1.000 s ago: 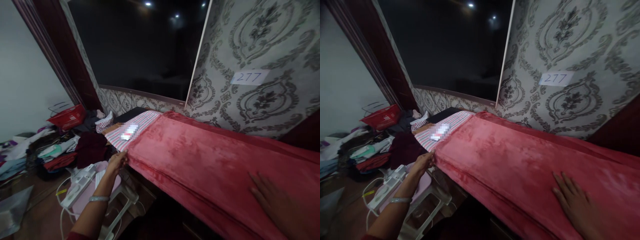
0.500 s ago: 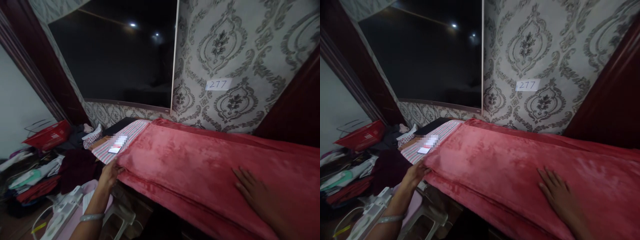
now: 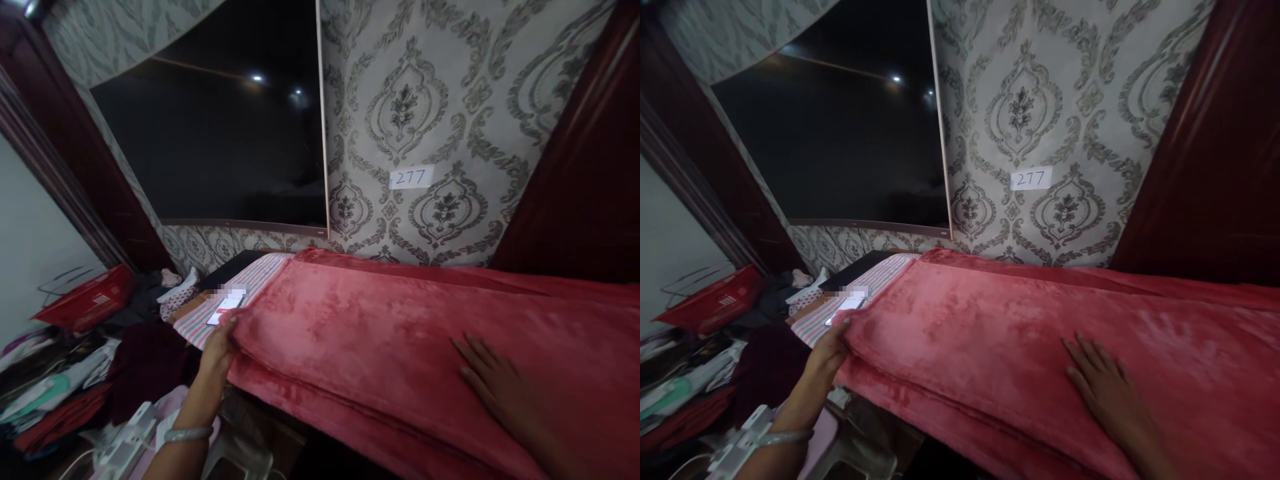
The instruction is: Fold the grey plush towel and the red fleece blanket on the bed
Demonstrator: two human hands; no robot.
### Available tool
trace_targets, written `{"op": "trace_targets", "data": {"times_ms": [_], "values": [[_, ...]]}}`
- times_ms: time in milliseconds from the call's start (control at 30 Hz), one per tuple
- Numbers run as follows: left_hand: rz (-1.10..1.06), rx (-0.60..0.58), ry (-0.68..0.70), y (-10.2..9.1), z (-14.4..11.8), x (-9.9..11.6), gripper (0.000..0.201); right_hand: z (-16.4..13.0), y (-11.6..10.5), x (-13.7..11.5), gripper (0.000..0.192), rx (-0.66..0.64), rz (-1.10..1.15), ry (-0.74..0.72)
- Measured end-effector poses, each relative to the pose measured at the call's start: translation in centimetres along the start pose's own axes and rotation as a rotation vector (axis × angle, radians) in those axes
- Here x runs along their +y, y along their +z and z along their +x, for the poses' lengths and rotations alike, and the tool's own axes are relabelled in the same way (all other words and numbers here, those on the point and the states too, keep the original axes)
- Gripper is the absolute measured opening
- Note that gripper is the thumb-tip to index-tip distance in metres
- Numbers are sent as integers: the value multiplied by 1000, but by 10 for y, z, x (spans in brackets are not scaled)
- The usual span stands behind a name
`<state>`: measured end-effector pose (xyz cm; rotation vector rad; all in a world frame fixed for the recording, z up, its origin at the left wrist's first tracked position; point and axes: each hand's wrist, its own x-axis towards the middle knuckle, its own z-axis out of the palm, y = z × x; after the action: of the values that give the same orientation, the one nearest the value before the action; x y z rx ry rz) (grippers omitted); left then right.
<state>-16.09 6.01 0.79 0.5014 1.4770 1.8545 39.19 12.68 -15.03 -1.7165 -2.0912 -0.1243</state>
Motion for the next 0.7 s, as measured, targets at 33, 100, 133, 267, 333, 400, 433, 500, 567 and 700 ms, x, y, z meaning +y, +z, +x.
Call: {"op": "trace_targets", "data": {"times_ms": [33, 100, 133, 267, 333, 400, 433, 500, 567, 700], "values": [[-16, -21, 33, 12, -1, 7, 14, 0, -2, -2, 67, -4, 0, 8], [-11, -94, 103, 44, -4, 21, 20, 0, -6, -6, 65, -10, 2, 12], [4, -149, 137, 63, -8, 26, 24, 1, -7, -8, 64, -13, 3, 16], [336, -422, 463, 146, -49, 10, 22, 3, -13, -14, 60, -25, 17, 34], [596, -609, 644, 178, -87, -22, 10, 5, -16, -16, 58, -29, 27, 36], [811, -839, 749, 194, -126, -63, 16, 7, -20, -20, 57, -39, 27, 36], [913, -981, 800, 196, -144, -83, 21, 7, -22, -21, 56, -46, 23, 37], [1062, -1136, 894, 192, -171, -116, 23, 7, -26, -25, 56, -65, 15, 40], [1136, -1151, 980, 183, -183, -135, 28, 7, -29, -29, 55, -76, 16, 44], [965, -1089, 966, 171, -176, -133, 40, 9, -36, -30, 54, -64, 83, 62]]}}
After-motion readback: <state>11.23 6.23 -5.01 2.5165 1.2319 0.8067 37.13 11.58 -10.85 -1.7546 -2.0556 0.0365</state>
